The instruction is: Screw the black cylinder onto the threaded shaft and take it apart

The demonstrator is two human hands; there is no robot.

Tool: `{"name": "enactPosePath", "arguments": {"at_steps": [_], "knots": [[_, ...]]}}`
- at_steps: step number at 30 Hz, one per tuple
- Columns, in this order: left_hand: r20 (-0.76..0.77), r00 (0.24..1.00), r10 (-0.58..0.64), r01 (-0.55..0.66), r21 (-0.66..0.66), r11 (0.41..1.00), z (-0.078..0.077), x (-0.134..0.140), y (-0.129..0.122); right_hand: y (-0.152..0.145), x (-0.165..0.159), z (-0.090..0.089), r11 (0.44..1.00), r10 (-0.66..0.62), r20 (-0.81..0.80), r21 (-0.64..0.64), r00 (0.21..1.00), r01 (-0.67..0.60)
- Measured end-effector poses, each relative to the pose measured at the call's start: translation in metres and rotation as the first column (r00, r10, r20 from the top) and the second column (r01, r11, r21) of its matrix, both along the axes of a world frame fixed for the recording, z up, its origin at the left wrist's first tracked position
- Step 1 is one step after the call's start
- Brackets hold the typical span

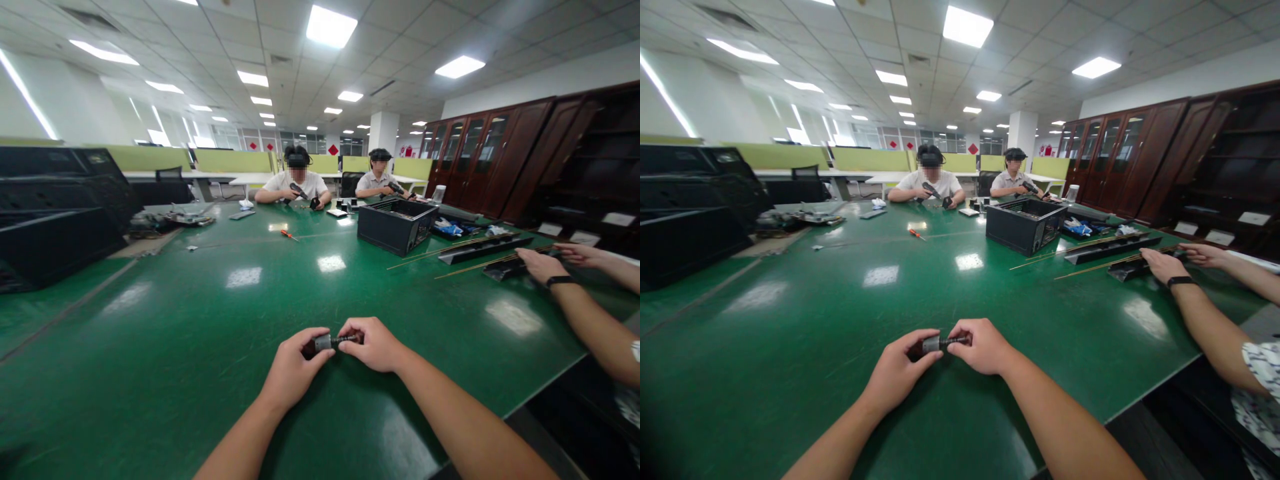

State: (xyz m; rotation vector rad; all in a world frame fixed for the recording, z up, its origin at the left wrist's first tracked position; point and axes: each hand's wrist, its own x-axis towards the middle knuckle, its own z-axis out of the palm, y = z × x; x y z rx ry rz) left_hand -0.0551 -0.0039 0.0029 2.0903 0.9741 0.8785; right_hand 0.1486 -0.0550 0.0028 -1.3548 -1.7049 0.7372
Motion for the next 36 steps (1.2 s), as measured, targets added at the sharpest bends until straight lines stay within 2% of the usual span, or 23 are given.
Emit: {"name": "enactPosePath", "arguments": {"at_steps": [21,36], "knots": [[0.000,1.000,0.015,-0.015,0.080,0.997,0.0037,-0.0014,0.0006,0.0024,0.0055,-0.0042,0.999,-0.015,-0.003,-0.039,1.000,0.015],[-0.004,1.000,0.027,-0.027,0.103,0.994,0.0041,-0.0048,0.0021,0.0030,0.0081,-0.0038,0.999,-0.032,-0.012,-0.022,0.999,0.032]]}}
